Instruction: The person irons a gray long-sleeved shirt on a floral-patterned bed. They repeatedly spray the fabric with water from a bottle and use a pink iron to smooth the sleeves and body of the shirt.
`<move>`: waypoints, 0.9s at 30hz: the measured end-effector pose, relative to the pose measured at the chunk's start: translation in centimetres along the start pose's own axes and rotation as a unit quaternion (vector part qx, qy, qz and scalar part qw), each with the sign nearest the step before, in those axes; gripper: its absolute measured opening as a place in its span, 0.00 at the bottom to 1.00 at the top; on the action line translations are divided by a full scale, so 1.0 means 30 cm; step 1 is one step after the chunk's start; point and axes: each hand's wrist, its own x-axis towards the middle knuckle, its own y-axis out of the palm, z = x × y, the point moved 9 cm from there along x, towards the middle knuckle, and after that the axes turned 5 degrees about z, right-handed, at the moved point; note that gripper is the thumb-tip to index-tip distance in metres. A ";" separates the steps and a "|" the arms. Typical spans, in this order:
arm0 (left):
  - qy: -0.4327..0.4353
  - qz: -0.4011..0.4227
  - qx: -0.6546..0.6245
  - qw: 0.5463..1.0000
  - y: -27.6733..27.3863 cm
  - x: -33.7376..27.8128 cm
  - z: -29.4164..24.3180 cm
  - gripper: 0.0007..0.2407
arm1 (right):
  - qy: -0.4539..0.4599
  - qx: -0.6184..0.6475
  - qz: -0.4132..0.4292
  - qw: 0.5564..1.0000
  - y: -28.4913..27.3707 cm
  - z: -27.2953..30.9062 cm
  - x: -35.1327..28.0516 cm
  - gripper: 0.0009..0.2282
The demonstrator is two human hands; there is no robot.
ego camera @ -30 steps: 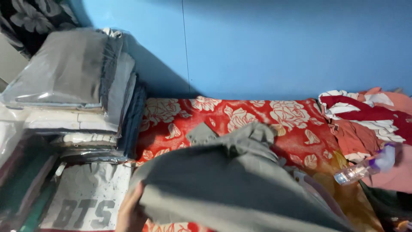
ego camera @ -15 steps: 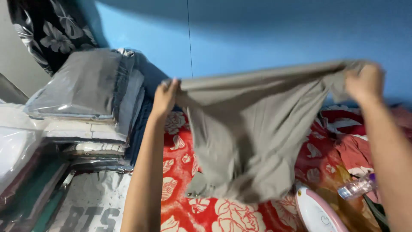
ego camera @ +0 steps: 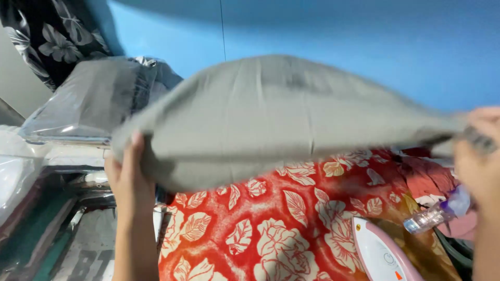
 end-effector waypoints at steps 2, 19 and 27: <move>-0.050 0.035 0.094 0.994 -0.217 -0.111 0.205 0.07 | 0.064 -0.010 0.054 0.996 0.109 0.107 -0.196 0.16; -0.210 0.176 0.732 0.624 -1.062 -0.401 1.246 0.22 | 0.566 0.582 -0.442 0.381 0.277 -1.056 -1.398 0.11; -0.090 -0.038 0.769 0.632 -0.971 -0.529 1.082 0.16 | 0.540 -0.085 -0.014 0.837 0.262 -0.971 -1.008 0.18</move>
